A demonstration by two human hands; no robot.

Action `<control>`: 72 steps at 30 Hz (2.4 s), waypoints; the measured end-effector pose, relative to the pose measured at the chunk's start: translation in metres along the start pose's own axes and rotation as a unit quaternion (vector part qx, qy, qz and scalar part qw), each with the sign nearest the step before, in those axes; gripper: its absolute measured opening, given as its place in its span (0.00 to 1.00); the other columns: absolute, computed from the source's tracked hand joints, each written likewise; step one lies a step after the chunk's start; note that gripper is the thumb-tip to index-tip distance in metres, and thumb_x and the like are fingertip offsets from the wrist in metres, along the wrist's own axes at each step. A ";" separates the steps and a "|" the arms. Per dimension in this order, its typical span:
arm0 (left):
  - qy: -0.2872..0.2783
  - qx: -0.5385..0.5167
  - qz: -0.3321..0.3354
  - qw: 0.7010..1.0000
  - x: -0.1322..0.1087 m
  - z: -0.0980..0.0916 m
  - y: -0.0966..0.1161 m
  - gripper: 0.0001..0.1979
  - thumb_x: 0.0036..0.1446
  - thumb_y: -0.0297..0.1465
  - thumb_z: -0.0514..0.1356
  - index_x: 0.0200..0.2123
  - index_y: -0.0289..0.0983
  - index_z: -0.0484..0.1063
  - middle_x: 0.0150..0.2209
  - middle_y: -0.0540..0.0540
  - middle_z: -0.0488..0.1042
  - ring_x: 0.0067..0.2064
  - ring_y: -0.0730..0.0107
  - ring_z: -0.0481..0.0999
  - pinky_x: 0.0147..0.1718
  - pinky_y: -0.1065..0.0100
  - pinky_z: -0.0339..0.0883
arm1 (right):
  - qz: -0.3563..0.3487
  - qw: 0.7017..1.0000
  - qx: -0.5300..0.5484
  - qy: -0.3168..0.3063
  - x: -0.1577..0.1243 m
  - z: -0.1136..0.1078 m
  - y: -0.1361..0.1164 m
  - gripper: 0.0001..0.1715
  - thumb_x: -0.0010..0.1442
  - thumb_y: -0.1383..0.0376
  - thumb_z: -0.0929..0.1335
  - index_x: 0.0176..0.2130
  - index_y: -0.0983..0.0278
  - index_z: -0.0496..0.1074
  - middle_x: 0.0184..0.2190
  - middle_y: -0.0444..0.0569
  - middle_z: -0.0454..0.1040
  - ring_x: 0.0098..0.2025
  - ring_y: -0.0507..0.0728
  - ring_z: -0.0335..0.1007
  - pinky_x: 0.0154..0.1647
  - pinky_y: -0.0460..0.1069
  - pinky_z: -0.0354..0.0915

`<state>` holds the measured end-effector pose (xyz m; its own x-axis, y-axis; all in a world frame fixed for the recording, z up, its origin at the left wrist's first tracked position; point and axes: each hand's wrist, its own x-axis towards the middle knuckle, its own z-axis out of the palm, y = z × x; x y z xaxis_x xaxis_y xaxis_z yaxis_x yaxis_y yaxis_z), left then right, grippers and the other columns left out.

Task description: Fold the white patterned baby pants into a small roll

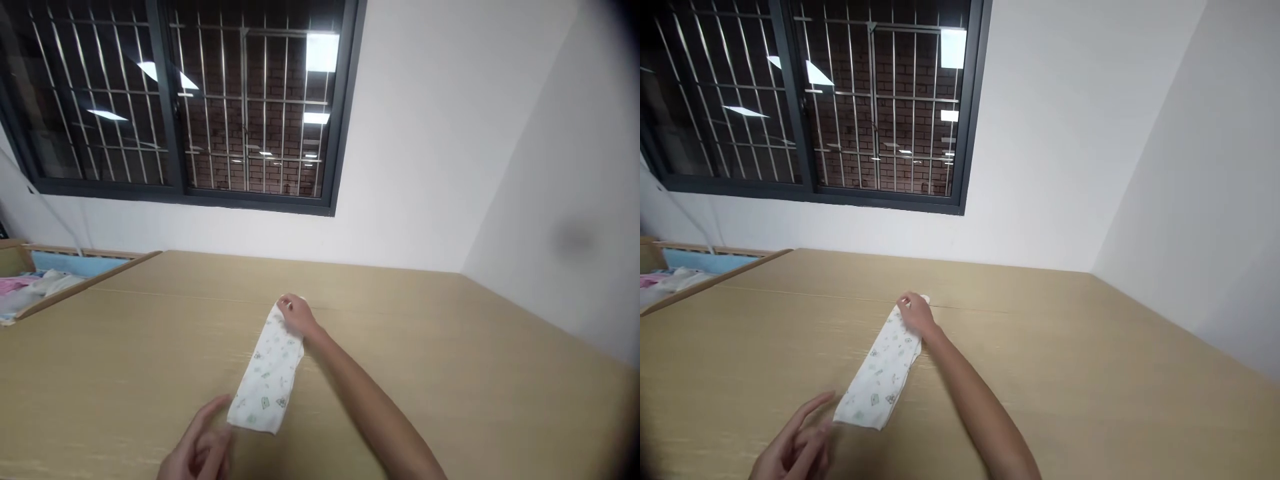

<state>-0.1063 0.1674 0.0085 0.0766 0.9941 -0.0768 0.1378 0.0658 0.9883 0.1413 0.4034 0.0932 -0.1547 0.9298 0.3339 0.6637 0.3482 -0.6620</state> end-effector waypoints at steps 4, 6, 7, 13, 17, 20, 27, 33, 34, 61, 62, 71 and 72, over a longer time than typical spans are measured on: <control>0.009 0.188 0.186 0.964 0.016 0.013 0.049 0.25 0.65 0.56 0.53 0.35 0.44 0.78 0.41 0.44 0.74 0.45 0.60 0.73 0.46 0.62 0.66 | -0.090 0.990 -0.065 -0.083 -0.061 -0.007 0.014 0.15 0.62 0.60 0.69 0.47 0.63 0.76 0.50 0.51 0.73 0.54 0.60 0.65 0.58 0.55 0.58; -0.054 0.223 0.253 0.940 0.029 0.029 0.080 0.19 0.69 0.47 0.52 0.35 0.44 0.77 0.41 0.48 0.72 0.45 0.66 0.72 0.47 0.64 0.64 | -0.112 0.985 -0.079 -0.104 -0.075 -0.017 0.024 0.14 0.63 0.61 0.69 0.48 0.61 0.77 0.52 0.50 0.73 0.58 0.60 0.64 0.62 0.57 0.55; -0.087 0.231 0.271 0.930 0.035 0.038 0.094 0.16 0.70 0.43 0.53 0.36 0.43 0.76 0.40 0.49 0.72 0.45 0.68 0.71 0.47 0.66 0.64 | -0.120 0.983 -0.080 -0.111 -0.077 -0.024 0.030 0.14 0.64 0.61 0.68 0.49 0.60 0.78 0.54 0.48 0.73 0.59 0.60 0.64 0.64 0.57 0.54; -0.319 0.186 0.360 0.857 0.078 0.092 0.103 0.08 0.64 0.34 0.59 0.41 0.46 0.79 0.44 0.52 0.74 0.49 0.73 0.72 0.53 0.70 0.62 | -0.141 0.985 -0.053 -0.086 -0.091 -0.063 0.033 0.17 0.69 0.59 0.65 0.51 0.61 0.79 0.56 0.46 0.74 0.61 0.56 0.65 0.66 0.53 0.58; -0.361 0.225 0.500 0.754 0.093 0.106 0.071 0.20 0.60 0.43 0.61 0.55 0.46 0.75 0.55 0.45 0.71 0.56 0.58 0.70 0.60 0.59 0.61 | -0.155 0.980 0.012 -0.126 -0.129 -0.076 -0.003 0.21 0.73 0.54 0.61 0.52 0.55 0.79 0.58 0.40 0.72 0.63 0.52 0.64 0.67 0.49 0.58; -0.384 0.288 0.495 0.725 0.097 0.097 0.058 0.27 0.65 0.50 0.57 0.64 0.49 0.69 0.61 0.44 0.68 0.62 0.51 0.68 0.62 0.56 0.62 | -0.229 0.934 0.030 -0.274 -0.159 -0.078 -0.037 0.26 0.76 0.57 0.55 0.63 0.55 0.71 0.64 0.43 0.66 0.68 0.51 0.58 0.72 0.48 0.52; -0.359 0.317 0.525 0.704 0.125 0.107 0.034 0.24 0.74 0.43 0.45 0.62 0.43 0.72 0.55 0.40 0.74 0.58 0.54 0.74 0.57 0.56 0.69 | -0.126 0.901 -0.069 -0.410 -0.148 -0.065 -0.041 0.30 0.75 0.48 0.54 0.73 0.41 0.47 0.74 0.31 0.34 0.77 0.50 0.26 0.77 0.50 0.27; -0.385 0.316 0.605 0.621 0.108 0.114 0.041 0.26 0.75 0.34 0.45 0.71 0.33 0.55 0.72 0.36 0.47 0.74 0.57 0.44 0.73 0.62 0.36 | -0.209 0.883 -0.198 -0.370 -0.073 -0.047 0.003 0.34 0.75 0.48 0.53 0.74 0.52 0.49 0.74 0.42 0.33 0.77 0.57 0.24 0.76 0.57 0.24; -0.383 0.321 0.610 0.614 0.103 0.110 0.047 0.26 0.75 0.34 0.45 0.71 0.31 0.54 0.72 0.36 0.45 0.74 0.57 0.42 0.73 0.63 0.33 | -0.213 0.883 -0.213 -0.359 -0.060 -0.046 0.010 0.35 0.75 0.48 0.53 0.75 0.53 0.46 0.74 0.42 0.31 0.77 0.58 0.24 0.76 0.57 0.24; -0.353 0.257 0.449 0.780 0.136 0.059 0.070 0.14 0.44 0.28 0.64 0.38 0.42 0.72 0.39 0.53 0.71 0.44 0.67 0.69 0.47 0.68 0.60 | -0.158 0.985 -0.044 -0.058 -0.114 -0.068 0.023 0.22 0.60 0.75 0.62 0.47 0.58 0.77 0.47 0.42 0.75 0.51 0.52 0.69 0.57 0.52 0.65; -0.342 0.247 0.428 0.800 0.135 0.059 0.072 0.13 0.44 0.27 0.63 0.37 0.41 0.73 0.38 0.54 0.72 0.42 0.69 0.69 0.44 0.69 0.60 | -0.170 0.984 -0.019 -0.058 -0.120 -0.069 0.026 0.27 0.57 0.78 0.60 0.47 0.58 0.77 0.46 0.43 0.75 0.51 0.53 0.69 0.56 0.52 0.65; -0.266 0.085 0.271 0.921 0.158 0.054 0.075 0.07 0.56 0.31 0.63 0.38 0.35 0.75 0.36 0.51 0.71 0.39 0.69 0.66 0.39 0.69 0.56 | -0.224 0.965 -0.042 -0.133 -0.140 -0.073 0.015 0.40 0.47 0.74 0.68 0.59 0.60 0.69 0.60 0.49 0.64 0.64 0.57 0.59 0.69 0.52 0.56; -0.264 0.058 0.258 0.927 0.161 0.055 0.073 0.08 0.56 0.31 0.63 0.39 0.34 0.75 0.37 0.50 0.71 0.40 0.68 0.67 0.39 0.69 0.57 | -0.226 0.965 -0.039 -0.127 -0.141 -0.071 0.012 0.37 0.49 0.71 0.70 0.59 0.60 0.70 0.60 0.49 0.65 0.64 0.57 0.59 0.69 0.52 0.56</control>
<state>-0.0297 0.3272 0.0613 0.6315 0.7068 0.3188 0.0510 -0.4481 0.8925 0.2230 0.2677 0.0858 -0.6092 0.6880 0.3945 0.5376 0.7239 -0.4323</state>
